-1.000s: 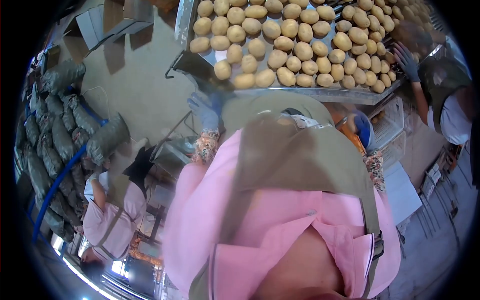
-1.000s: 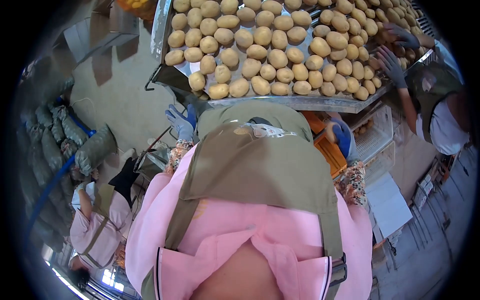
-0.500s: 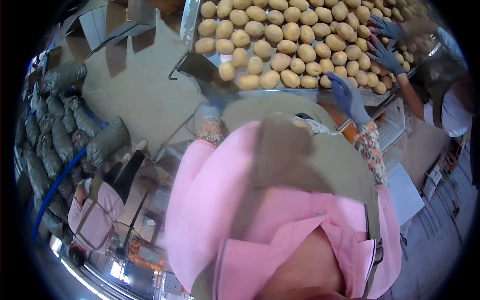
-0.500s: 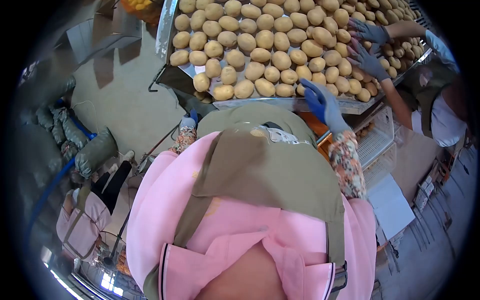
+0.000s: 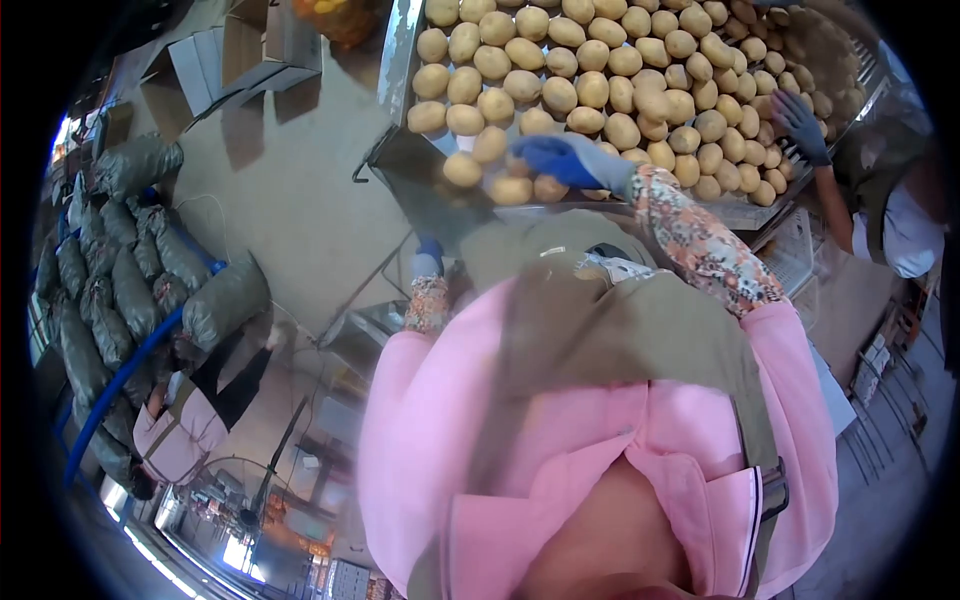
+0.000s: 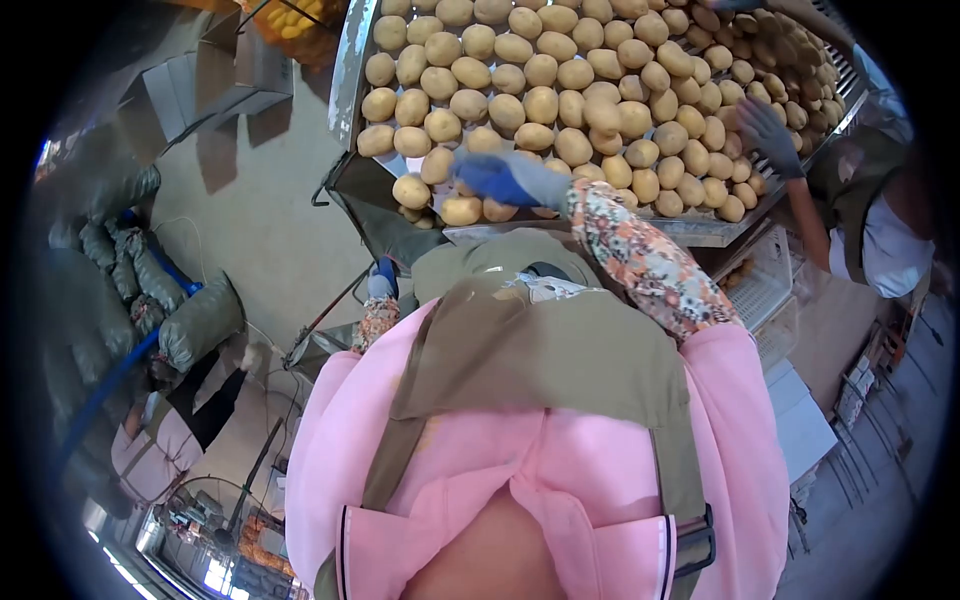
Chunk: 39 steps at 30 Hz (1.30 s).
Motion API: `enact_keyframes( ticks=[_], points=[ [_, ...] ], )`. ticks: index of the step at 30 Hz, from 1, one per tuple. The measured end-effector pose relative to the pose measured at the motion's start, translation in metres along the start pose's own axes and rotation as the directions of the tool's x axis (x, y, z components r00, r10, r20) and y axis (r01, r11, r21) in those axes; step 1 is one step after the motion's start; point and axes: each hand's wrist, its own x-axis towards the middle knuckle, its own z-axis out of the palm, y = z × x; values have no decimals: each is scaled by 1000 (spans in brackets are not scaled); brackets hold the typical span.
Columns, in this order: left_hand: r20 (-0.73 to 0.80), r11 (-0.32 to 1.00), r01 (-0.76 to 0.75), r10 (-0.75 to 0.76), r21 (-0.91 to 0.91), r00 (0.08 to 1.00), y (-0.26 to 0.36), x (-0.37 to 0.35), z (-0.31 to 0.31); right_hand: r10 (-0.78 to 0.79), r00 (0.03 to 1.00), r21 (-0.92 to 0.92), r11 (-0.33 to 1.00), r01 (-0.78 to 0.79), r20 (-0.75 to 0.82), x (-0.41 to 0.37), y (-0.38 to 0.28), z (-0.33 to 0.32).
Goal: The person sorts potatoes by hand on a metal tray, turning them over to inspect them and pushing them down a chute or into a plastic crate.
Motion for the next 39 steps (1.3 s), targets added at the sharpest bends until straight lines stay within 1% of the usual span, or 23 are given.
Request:
enact_keyframes(
  ticks=[3,5,6,7,9,10,13,15,17,18,20,23,24,25,26,27,28,29,30,32,34,36,39],
  points=[
    [97,975,220,-215,-39,972,64,-52,-19,-308,925,-106,951,292,-220,-11,13,-14],
    [109,981,193,-195,28,975,61,-47,-19,-453,890,-973,181,145,48,-7,40,-2],
    [116,982,166,-176,90,977,56,-42,-18,-35,980,-884,426,193,196,-1,7,7],
    [116,982,167,-177,90,977,52,-38,-17,-22,966,-687,699,200,258,21,36,36],
    [169,981,109,-136,163,976,44,-32,-15,-139,990,-810,583,61,-25,30,30,89],
    [165,980,111,-139,166,977,36,-29,-12,3,952,-688,692,219,306,26,-8,72],
    [190,950,292,-269,-109,944,27,-30,-11,-482,814,-234,793,563,324,60,29,88],
    [138,958,212,-187,-195,973,32,-42,-13,-81,842,434,881,-189,533,55,-9,64],
    [90,915,172,-149,-364,985,25,-38,-10,-120,970,45,993,113,213,41,-37,28],
    [89,918,167,-144,-361,986,18,-32,-7,-302,950,-429,871,240,-82,35,-38,12],
    [61,960,117,-104,-253,993,-4,-17,-2,-563,822,-958,274,85,-87,24,4,-14],
    [-23,977,-212,213,34,977,-31,1,0,-414,884,-940,157,303,216,5,44,-49],
    [-37,863,-413,441,291,897,1,-23,-11,-207,975,-724,659,203,85,0,30,-66],
    [23,975,99,-96,-201,995,50,-50,-24,53,996,-314,949,-26,76,-3,25,-81],
    [21,975,98,-95,-201,995,76,-61,-25,18,997,147,989,-8,-71,14,52,-92],
    [-262,969,53,-117,-240,958,98,-64,-24,-251,882,-67,967,245,-399,-12,-15,-92],
    [-524,965,-5,-138,-263,840,121,-67,-28,159,920,388,921,-8,-358,14,-5,-132],
    [-644,992,-121,74,-29,761,137,-63,-33,-342,815,-231,937,260,-469,19,6,-164],
    [-703,955,-203,298,218,646,159,-61,-40,-502,575,-667,738,-106,-646,48,23,-162],
    [-639,765,-510,626,392,448,228,-60,-62,-295,725,-756,464,-461,-623,66,55,-151],
    [-462,633,-725,575,-271,675,305,-55,-60,-376,723,-754,585,-299,-579,57,62,-116],
    [-235,497,-738,733,-456,638,389,-70,-59,-339,769,-774,558,-299,-542,36,34,-90],
    [-50,346,-937,938,47,343,487,-57,-40,-393,796,-782,604,-154,-461,21,40,-58]
  ],
)
